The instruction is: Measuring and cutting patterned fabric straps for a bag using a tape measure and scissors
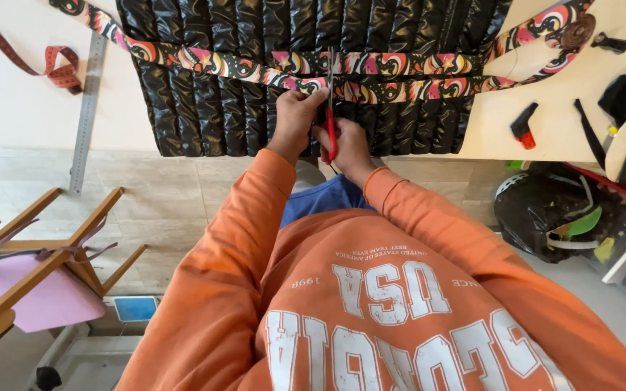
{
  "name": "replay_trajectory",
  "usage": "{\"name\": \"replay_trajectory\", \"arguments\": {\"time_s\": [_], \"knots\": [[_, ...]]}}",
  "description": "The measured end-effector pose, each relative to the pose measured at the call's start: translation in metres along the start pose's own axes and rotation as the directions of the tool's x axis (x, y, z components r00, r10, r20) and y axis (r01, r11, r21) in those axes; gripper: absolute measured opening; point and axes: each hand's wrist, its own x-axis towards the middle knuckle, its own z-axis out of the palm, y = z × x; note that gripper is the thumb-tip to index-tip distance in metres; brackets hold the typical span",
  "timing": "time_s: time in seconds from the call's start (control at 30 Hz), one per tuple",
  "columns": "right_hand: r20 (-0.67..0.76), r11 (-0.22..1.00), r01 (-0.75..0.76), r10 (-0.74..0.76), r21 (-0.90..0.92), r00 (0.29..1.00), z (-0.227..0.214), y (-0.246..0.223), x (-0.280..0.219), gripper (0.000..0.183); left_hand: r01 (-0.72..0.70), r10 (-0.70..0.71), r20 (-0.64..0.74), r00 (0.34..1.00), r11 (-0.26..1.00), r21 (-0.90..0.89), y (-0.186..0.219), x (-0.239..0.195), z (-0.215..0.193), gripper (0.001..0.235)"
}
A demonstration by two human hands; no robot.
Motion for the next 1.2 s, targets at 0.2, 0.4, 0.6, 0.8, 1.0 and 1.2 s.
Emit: {"name": "replay_trajectory", "arguments": {"time_s": [0.2, 0.4, 0.6, 0.8, 1.0, 1.2], "knots": [[0.020, 0.999, -0.006, 0.007, -0.054, 1.000, -0.004, 0.012, -0.003, 0.027, -0.053, 0.053, -0.016, 0.998, 0.998, 0.025, 0.017, -0.016, 0.004, 0.029], [0.019, 1.000, -0.011, 0.011, -0.018, 1.000, -0.004, 0.009, -0.009, 0.020, -0.079, 0.078, 0.022, 0.997, 0.996, 0.048, 0.026, -0.019, 0.005, 0.024], [0.055, 1.000, 0.017, -0.016, -0.024, 0.998, -0.009, 0.000, 0.005, 0.025, -0.077, 0.071, 0.053, 0.996, 0.988, 0.133, 0.020, -0.017, 0.002, 0.028], [0.026, 0.997, 0.009, -0.007, -0.077, 1.000, -0.009, 0.006, -0.003, 0.023, -0.085, 0.080, 0.050, 0.996, 0.990, 0.114, 0.022, -0.015, -0.007, 0.028], [0.027, 1.000, -0.010, 0.010, -0.013, 1.000, -0.013, 0.002, -0.006, 0.017, -0.034, 0.032, 0.053, 0.998, 0.999, 0.042, 0.045, -0.019, 0.009, 0.030], [0.062, 1.000, 0.012, -0.013, 0.015, 0.998, -0.009, -0.007, -0.003, 0.022, -0.044, 0.044, 0.001, 0.999, 0.999, 0.000, 0.036, -0.006, 0.011, 0.025]]}}
